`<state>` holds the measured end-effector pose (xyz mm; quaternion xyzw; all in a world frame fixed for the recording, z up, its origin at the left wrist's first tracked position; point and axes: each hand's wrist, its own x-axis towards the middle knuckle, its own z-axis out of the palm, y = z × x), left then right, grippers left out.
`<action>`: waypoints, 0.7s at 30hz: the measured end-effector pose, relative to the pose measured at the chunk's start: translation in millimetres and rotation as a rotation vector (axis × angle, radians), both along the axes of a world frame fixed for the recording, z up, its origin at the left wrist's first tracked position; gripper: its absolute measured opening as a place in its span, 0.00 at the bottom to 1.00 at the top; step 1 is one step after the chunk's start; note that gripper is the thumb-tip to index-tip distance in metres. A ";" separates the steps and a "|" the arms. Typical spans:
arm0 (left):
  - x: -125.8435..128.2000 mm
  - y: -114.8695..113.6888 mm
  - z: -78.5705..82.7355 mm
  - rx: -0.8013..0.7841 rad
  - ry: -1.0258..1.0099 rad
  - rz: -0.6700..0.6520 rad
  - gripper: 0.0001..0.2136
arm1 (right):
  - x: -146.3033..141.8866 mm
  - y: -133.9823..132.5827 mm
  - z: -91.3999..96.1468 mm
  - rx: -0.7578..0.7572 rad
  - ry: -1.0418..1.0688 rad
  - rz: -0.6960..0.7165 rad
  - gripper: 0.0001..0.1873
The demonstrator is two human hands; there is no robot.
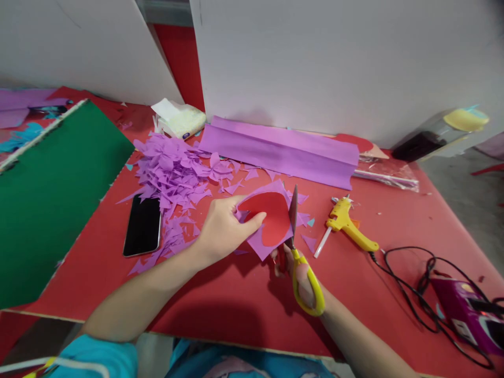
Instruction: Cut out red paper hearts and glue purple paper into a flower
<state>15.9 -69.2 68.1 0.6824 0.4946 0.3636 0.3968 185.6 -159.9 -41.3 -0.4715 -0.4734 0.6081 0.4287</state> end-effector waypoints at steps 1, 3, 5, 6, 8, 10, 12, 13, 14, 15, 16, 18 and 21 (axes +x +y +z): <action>0.0 0.0 0.2 0.002 0.002 0.000 0.09 | -0.3 0.5 1.1 0.017 0.022 -0.002 0.34; 0.1 -0.1 0.6 0.006 0.009 0.003 0.09 | -0.8 1.4 4.0 0.035 0.059 -0.004 0.33; 0.1 -0.1 1.0 0.010 0.013 0.008 0.09 | -1.3 2.4 7.6 0.026 0.061 0.001 0.33; 0.1 0.0 1.1 0.011 0.016 0.008 0.09 | -1.5 2.9 9.5 0.019 0.056 0.006 0.33; -0.3 0.3 1.2 0.016 0.025 0.009 0.08 | -2.1 3.9 13.2 0.005 0.048 0.017 0.34; -0.9 0.7 1.0 0.025 0.039 0.012 0.08 | -2.9 4.7 16.1 -0.002 0.044 0.028 0.34; -1.8 1.3 0.6 0.033 0.055 0.016 0.08 | -3.4 5.0 17.6 -0.003 0.044 0.036 0.33; -2.3 1.6 0.5 0.035 0.061 0.017 0.08 | -3.4 4.9 17.7 -0.003 0.044 0.037 0.33; -2.7 1.9 0.5 0.034 0.068 0.017 0.08 | -3.3 4.6 17.4 -0.004 0.042 0.035 0.33; -3.1 2.1 0.6 0.033 0.073 0.016 0.08 | -3.0 4.1 16.8 -0.007 0.040 0.030 0.32; -3.4 2.4 0.9 0.034 0.078 0.016 0.08 | -2.7 3.6 15.9 -0.010 0.037 0.023 0.32; -3.9 2.8 1.9 0.033 0.083 0.011 0.09 | -2.3 2.4 13.5 -0.010 0.036 0.008 0.32; -4.6 3.6 3.7 0.023 0.079 -0.007 0.09 | -2.0 0.9 9.9 0.014 0.048 0.003 0.31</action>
